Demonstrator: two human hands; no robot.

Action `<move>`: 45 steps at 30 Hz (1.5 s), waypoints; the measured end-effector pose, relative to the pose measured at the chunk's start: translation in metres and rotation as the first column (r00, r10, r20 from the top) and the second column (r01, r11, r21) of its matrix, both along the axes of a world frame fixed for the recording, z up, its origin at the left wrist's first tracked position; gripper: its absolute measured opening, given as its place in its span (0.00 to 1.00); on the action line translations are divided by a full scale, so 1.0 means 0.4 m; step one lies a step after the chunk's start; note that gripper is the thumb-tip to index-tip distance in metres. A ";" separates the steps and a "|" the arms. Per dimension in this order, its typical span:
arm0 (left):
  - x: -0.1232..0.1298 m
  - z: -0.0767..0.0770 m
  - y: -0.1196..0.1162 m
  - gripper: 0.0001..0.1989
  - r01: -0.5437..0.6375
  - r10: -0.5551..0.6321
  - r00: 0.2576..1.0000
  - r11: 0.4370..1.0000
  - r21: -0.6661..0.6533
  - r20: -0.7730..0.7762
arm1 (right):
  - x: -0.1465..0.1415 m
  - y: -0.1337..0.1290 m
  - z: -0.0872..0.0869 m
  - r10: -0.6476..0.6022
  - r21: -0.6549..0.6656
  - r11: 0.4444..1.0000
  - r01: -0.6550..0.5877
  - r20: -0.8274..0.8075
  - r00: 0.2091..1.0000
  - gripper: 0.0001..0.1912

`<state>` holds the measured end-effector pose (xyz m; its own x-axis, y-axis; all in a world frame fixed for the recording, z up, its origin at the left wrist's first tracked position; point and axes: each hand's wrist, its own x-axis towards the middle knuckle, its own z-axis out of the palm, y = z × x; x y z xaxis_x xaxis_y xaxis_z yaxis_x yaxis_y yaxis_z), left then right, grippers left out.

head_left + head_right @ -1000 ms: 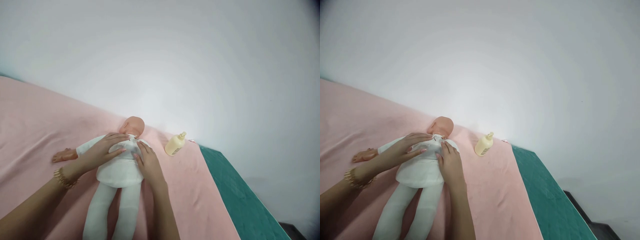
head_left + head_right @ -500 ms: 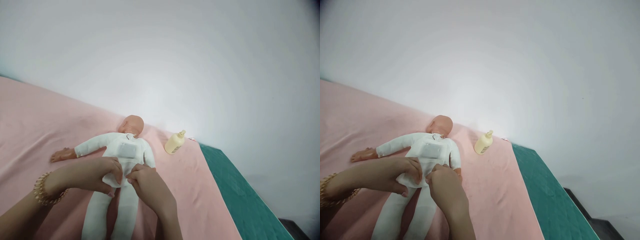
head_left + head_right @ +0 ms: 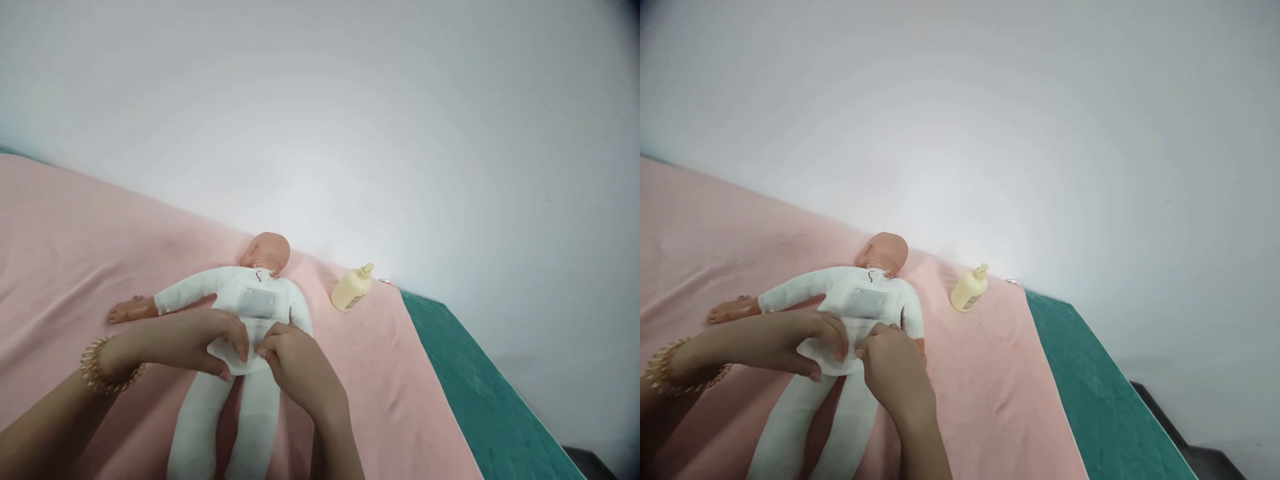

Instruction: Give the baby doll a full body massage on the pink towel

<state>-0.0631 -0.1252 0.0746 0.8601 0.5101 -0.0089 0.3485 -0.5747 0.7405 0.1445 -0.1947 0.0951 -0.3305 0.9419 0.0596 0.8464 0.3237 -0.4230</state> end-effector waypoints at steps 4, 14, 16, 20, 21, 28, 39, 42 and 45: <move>0.007 0.001 0.011 0.06 -0.063 0.059 0.998 0.991 0.121 0.034 | -0.002 0.015 0.009 -0.037 -0.064 0.997 0.037 0.010 0.999 0.15; 0.024 -0.033 0.026 0.06 -0.038 0.032 0.997 0.996 0.076 0.068 | 0.002 0.041 -0.042 -0.050 -0.142 0.989 0.041 -0.059 0.997 0.20; 0.021 -0.023 0.029 0.07 -0.023 0.019 0.998 0.997 0.075 0.059 | 0.002 0.041 -0.032 -0.037 -0.134 0.991 0.026 -0.077 0.996 0.19; 0.017 -0.008 0.041 0.12 -0.076 0.068 0.994 0.991 0.108 0.080 | 0.005 0.043 -0.012 -0.051 -0.076 0.996 0.043 -0.109 0.993 0.15; 0.017 -0.010 0.045 0.14 -0.106 0.093 0.990 0.987 0.117 0.107 | 0.006 0.044 -0.011 -0.066 -0.053 0.997 0.061 -0.117 0.991 0.15; 0.023 -0.065 0.063 0.16 -0.200 0.182 0.975 0.967 0.159 0.124 | 0.005 0.064 -0.027 -0.067 -0.090 0.994 0.057 -0.114 0.991 0.15; 0.030 -0.039 0.064 0.14 -0.221 0.183 0.964 0.954 0.203 0.193 | 0.015 0.082 -0.056 -0.116 0.026 0.992 0.125 -0.227 0.967 0.13; 0.031 -0.046 0.067 0.13 -0.202 0.168 0.971 0.957 0.207 0.172 | 0.020 0.098 -0.079 -0.145 -0.005 0.989 0.149 -0.259 0.955 0.13; 0.034 -0.058 0.071 0.12 -0.181 0.152 0.977 0.963 0.201 0.151 | 0.023 0.109 -0.099 -0.131 -0.042 0.991 0.124 -0.269 0.954 0.13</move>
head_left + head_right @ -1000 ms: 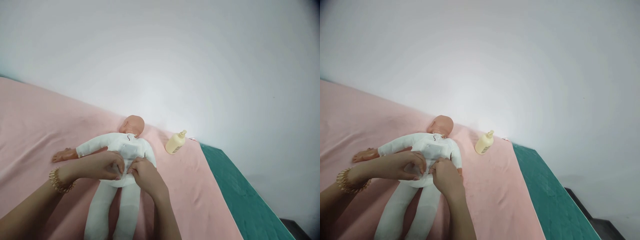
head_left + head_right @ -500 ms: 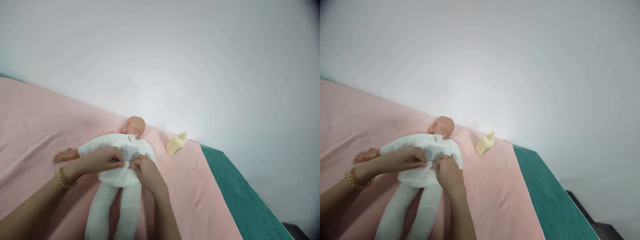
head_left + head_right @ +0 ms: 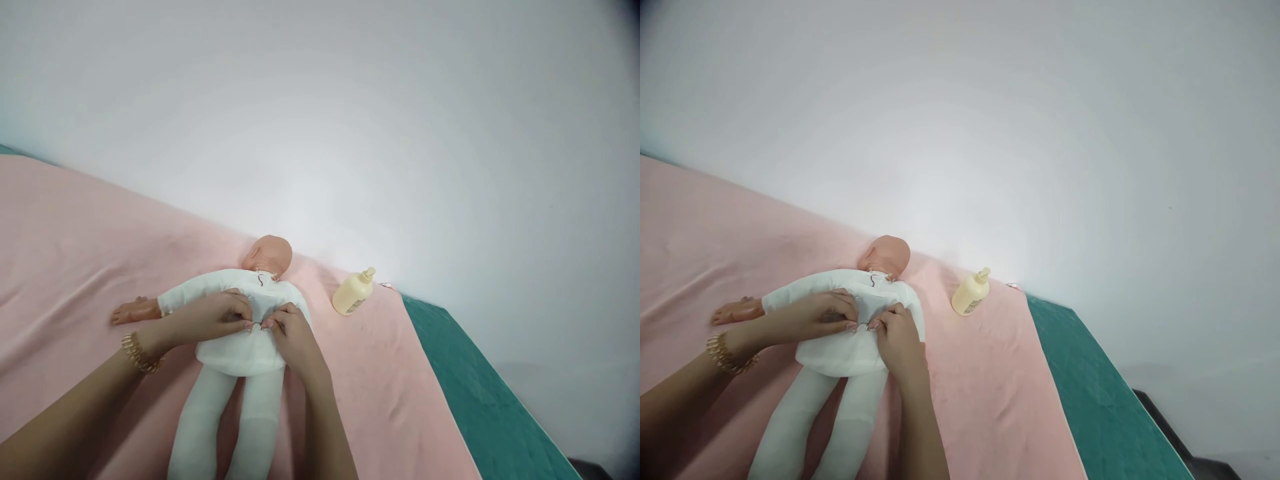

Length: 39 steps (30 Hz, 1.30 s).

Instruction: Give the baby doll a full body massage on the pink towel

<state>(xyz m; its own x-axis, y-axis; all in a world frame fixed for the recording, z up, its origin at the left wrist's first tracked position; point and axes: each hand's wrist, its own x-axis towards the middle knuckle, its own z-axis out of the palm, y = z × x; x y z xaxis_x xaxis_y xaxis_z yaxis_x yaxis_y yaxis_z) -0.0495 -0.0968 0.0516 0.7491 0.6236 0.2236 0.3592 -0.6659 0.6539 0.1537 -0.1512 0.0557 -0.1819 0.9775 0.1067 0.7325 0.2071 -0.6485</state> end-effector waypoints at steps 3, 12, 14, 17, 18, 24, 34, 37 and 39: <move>0.003 -0.007 0.003 0.12 0.007 -0.007 1.000 1.000 -0.003 0.002 | -0.002 0.006 -0.011 -0.003 0.005 1.000 0.003 -0.010 1.000 0.13; -0.008 -0.012 0.018 0.15 -0.212 0.191 0.955 0.975 0.070 0.225 | -0.006 0.039 -0.041 -0.057 0.270 0.949 0.160 -0.354 0.934 0.10; -0.004 -0.025 0.021 0.16 -0.240 0.205 0.946 0.964 0.117 0.251 | -0.007 0.040 -0.048 0.011 0.296 0.951 0.093 -0.333 0.943 0.12; 0.008 -0.050 0.026 0.19 -0.219 0.190 0.962 0.966 0.135 0.198 | -0.009 0.041 -0.059 0.052 0.256 0.967 0.016 -0.259 0.964 0.16; 0.013 -0.058 0.027 0.20 -0.209 0.187 0.968 0.970 0.127 0.170 | -0.009 0.042 -0.062 0.052 0.239 0.971 0.006 -0.236 0.970 0.17; 0.034 -0.078 0.031 0.22 -0.218 0.204 0.972 0.969 0.117 0.115 | -0.012 0.058 -0.071 0.018 0.169 0.986 0.004 -0.130 0.991 0.16; 0.052 -0.107 0.034 0.20 -0.416 0.372 0.901 0.885 0.209 0.223 | -0.019 0.057 -0.085 0.027 0.290 0.957 0.009 -0.118 0.993 0.22; 0.054 -0.122 0.042 0.20 -0.383 0.345 0.921 0.884 0.266 0.179 | -0.018 0.063 -0.089 0.028 0.260 0.965 -0.005 -0.084 0.996 0.22; 0.052 -0.126 0.046 0.20 -0.360 0.326 0.931 0.891 0.277 0.162 | -0.015 0.067 -0.089 0.037 0.248 0.969 -0.016 -0.081 0.996 0.22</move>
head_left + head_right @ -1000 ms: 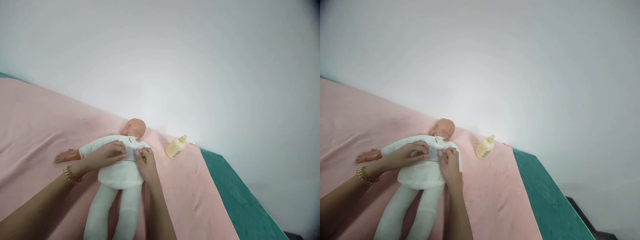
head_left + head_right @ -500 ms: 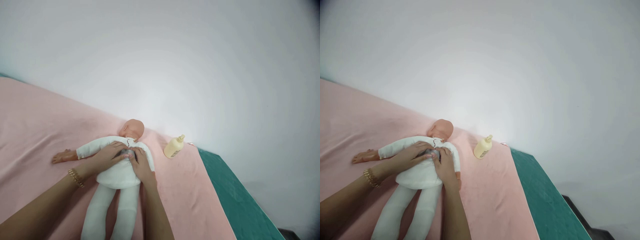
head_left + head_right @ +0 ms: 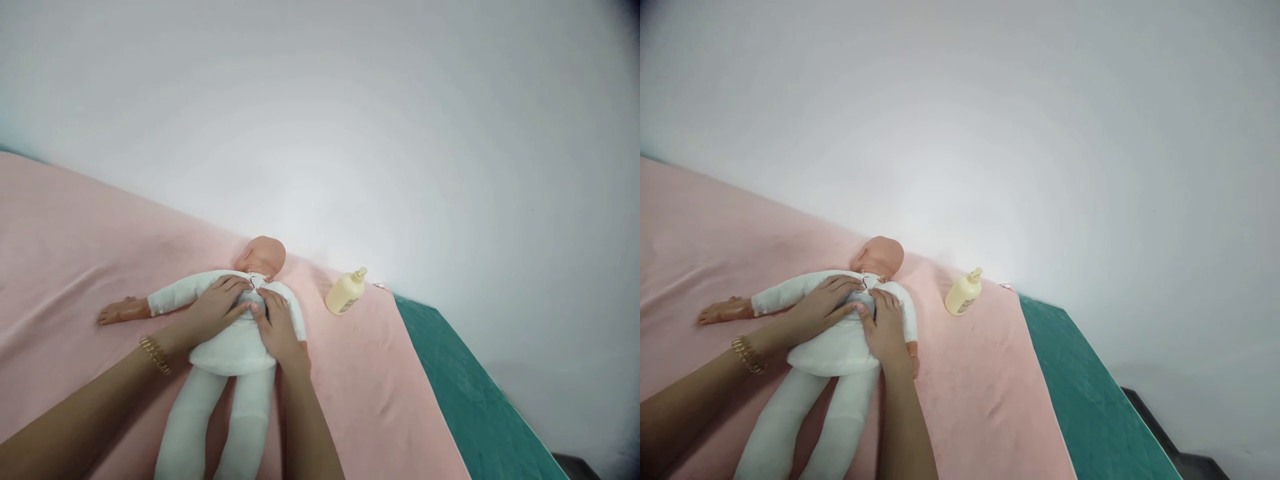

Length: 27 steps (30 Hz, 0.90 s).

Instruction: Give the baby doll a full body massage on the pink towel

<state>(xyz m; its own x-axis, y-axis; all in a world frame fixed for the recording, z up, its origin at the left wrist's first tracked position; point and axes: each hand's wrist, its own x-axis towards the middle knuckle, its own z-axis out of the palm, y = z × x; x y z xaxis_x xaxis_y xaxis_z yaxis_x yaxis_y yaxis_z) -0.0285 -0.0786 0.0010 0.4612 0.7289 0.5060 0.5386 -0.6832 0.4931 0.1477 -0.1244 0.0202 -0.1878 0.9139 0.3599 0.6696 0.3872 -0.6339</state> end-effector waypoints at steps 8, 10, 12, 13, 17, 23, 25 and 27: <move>-0.001 -0.003 0.001 0.20 -0.022 0.022 1.000 0.999 0.040 -0.006 | 0.005 0.003 -0.004 0.019 0.019 1.000 -0.019 -0.005 1.000 0.26; 0.002 -0.008 0.002 0.23 -0.054 0.054 0.999 0.996 0.065 0.004 | 0.005 0.002 -0.006 0.025 0.006 1.000 -0.025 0.004 1.000 0.28; 0.005 -0.012 0.003 0.25 -0.077 0.078 0.997 0.994 0.081 -0.006 | 0.005 0.003 -0.007 0.034 -0.025 0.999 -0.034 0.018 0.999 0.29; 0.005 -0.013 0.004 0.25 -0.079 0.081 0.996 0.993 0.085 -0.020 | 0.005 0.003 -0.007 0.036 -0.042 0.999 -0.034 0.024 0.999 0.30; 0.006 -0.012 0.007 0.24 -0.056 0.060 0.996 0.996 0.068 -0.067 | 0.007 0.005 -0.002 0.027 -0.094 0.995 -0.024 0.031 0.999 0.29; 0.008 -0.019 0.014 0.24 -0.052 0.054 0.997 0.998 0.040 -0.054 | 0.009 0.009 -0.001 0.032 -0.066 0.997 -0.028 0.057 0.998 0.28; 0.009 -0.019 0.013 0.25 -0.049 0.050 0.997 0.999 0.023 -0.052 | 0.010 0.008 -0.003 0.037 -0.061 0.998 -0.033 0.056 0.998 0.27; 0.007 -0.012 0.011 0.26 -0.027 0.027 0.999 1.000 -0.012 -0.042 | 0.011 0.005 0.000 0.042 -0.064 0.997 -0.040 0.038 0.998 0.28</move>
<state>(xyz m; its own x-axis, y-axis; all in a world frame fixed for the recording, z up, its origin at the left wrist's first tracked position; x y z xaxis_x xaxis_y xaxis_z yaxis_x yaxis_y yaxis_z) -0.0257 -0.0742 -0.0036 0.4618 0.7475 0.4775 0.5773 -0.6620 0.4780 0.1521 -0.1224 0.0202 -0.2383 0.9259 0.2932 0.6787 0.3747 -0.6316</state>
